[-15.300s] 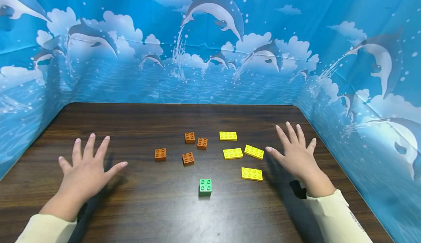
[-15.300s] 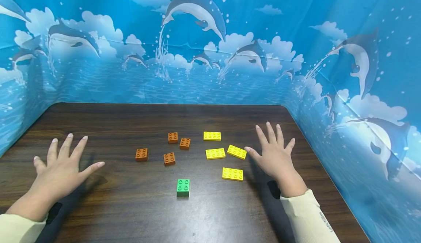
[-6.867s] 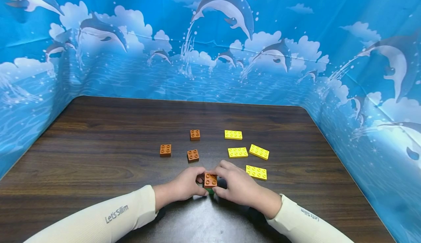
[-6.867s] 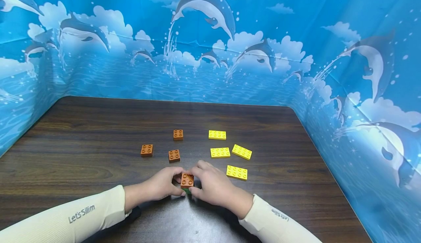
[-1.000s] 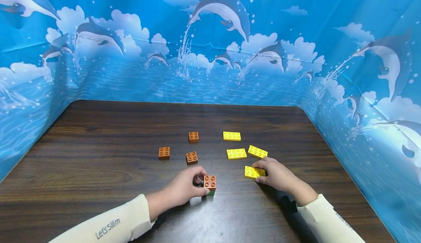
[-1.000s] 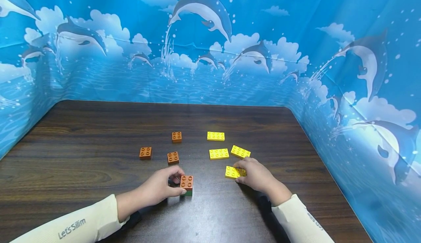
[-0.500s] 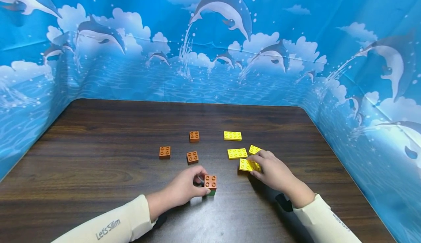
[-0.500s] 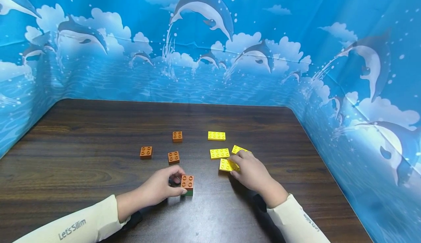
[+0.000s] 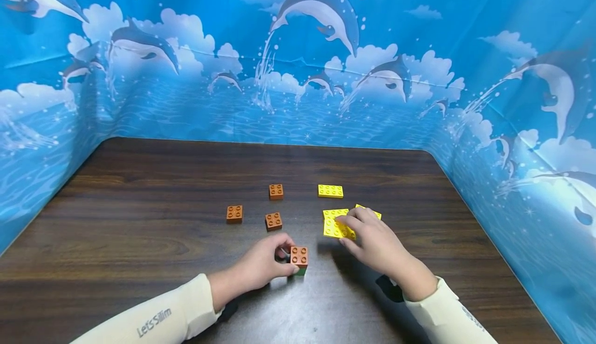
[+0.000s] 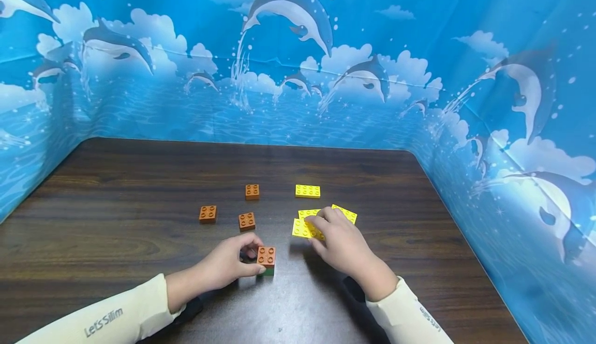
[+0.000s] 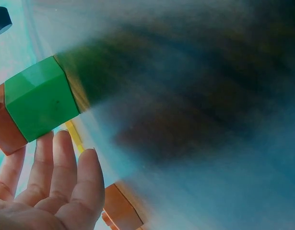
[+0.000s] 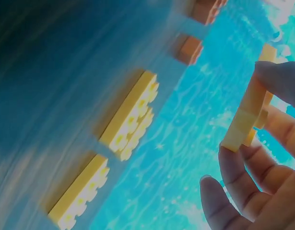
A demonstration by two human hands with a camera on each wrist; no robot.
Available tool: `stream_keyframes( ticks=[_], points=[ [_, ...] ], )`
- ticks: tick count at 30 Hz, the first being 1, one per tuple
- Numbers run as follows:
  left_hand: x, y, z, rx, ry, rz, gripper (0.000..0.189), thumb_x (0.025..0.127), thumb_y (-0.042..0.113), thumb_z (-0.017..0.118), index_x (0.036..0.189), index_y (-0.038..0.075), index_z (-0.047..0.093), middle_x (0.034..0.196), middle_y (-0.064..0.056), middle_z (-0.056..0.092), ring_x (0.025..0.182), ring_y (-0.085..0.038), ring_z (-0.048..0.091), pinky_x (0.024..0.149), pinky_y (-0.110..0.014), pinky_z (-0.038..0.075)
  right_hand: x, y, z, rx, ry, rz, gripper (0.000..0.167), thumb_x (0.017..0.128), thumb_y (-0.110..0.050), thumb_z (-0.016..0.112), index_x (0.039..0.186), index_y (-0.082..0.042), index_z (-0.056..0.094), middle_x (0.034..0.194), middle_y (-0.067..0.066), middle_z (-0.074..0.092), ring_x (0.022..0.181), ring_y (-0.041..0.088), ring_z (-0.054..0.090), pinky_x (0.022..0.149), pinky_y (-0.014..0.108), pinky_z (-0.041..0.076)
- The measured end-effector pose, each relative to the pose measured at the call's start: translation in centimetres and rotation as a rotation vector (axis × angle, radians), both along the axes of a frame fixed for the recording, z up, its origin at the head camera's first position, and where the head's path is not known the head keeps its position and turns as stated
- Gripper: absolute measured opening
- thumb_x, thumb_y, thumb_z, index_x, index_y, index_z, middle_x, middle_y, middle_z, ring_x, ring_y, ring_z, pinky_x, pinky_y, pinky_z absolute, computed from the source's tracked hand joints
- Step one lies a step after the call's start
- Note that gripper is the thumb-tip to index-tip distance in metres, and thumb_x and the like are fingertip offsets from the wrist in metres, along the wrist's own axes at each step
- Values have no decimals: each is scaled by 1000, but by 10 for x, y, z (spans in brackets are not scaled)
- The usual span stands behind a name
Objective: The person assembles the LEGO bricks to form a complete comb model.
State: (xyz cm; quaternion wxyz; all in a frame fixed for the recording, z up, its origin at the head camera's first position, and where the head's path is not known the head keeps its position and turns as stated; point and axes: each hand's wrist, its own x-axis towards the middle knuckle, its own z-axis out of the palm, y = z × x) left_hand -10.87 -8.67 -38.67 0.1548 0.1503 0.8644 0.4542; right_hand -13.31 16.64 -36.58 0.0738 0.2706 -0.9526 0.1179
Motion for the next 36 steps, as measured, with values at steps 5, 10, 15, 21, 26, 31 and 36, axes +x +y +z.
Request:
stream_keyframes(
  ticks=[5, 10, 15, 21, 26, 31, 36],
  points=[
    [-1, 1, 0, 5, 4, 0, 25, 78, 9, 79, 96, 11, 61, 91, 1, 61, 87, -18, 58, 75, -36, 49, 6, -9, 4, -26, -41, 23, 44, 79, -23, 80, 120, -13, 66, 106, 1, 57, 91, 15, 49, 77, 34, 49],
    [-1, 0, 1, 13, 6, 3, 26, 77, 9, 79, 96, 11, 61, 90, 1, 61, 87, -19, 59, 75, -35, 49, 10, -16, 4, -42, -68, 57, 45, 81, -24, 78, 123, -15, 65, 110, 0, 56, 95, 14, 49, 80, 36, 48],
    [0, -1, -1, 23, 30, 8, 27, 76, 10, 81, 96, 9, 62, 90, 1, 62, 85, -19, 59, 74, -32, 49, 12, -22, 2, -76, -83, 102, 43, 84, -23, 76, 124, -13, 63, 109, -1, 55, 97, 15, 49, 82, 37, 47],
    [-2, 0, -2, 15, 21, 7, 28, 77, 11, 80, 98, 10, 62, 93, 1, 62, 87, -17, 59, 75, -34, 50, 14, -28, 0, -94, -109, 130, 42, 86, -25, 74, 125, -15, 63, 108, -2, 54, 95, 12, 48, 79, 35, 46],
    [-3, 0, -3, 19, 26, 5, 29, 77, 11, 80, 100, 9, 62, 94, 1, 62, 86, -17, 59, 74, -33, 50, 16, -33, 0, -99, -139, 148, 41, 86, -25, 74, 125, -15, 63, 108, -3, 54, 94, 13, 49, 80, 36, 48],
    [-2, 0, -2, 17, 13, 7, 28, 78, 11, 79, 99, 9, 61, 95, 1, 62, 86, -16, 59, 73, -32, 50, 17, -36, 0, -105, -139, 168, 40, 86, -25, 73, 123, -15, 63, 107, -3, 54, 97, 13, 48, 82, 36, 48],
    [-2, -1, -2, 24, 8, -2, 27, 79, 11, 78, 100, 9, 61, 96, 1, 63, 87, -16, 59, 74, -32, 51, 19, -37, -2, -108, -131, 189, 38, 86, -25, 73, 121, -14, 64, 106, -4, 52, 96, 12, 46, 79, 33, 47]
  ],
)
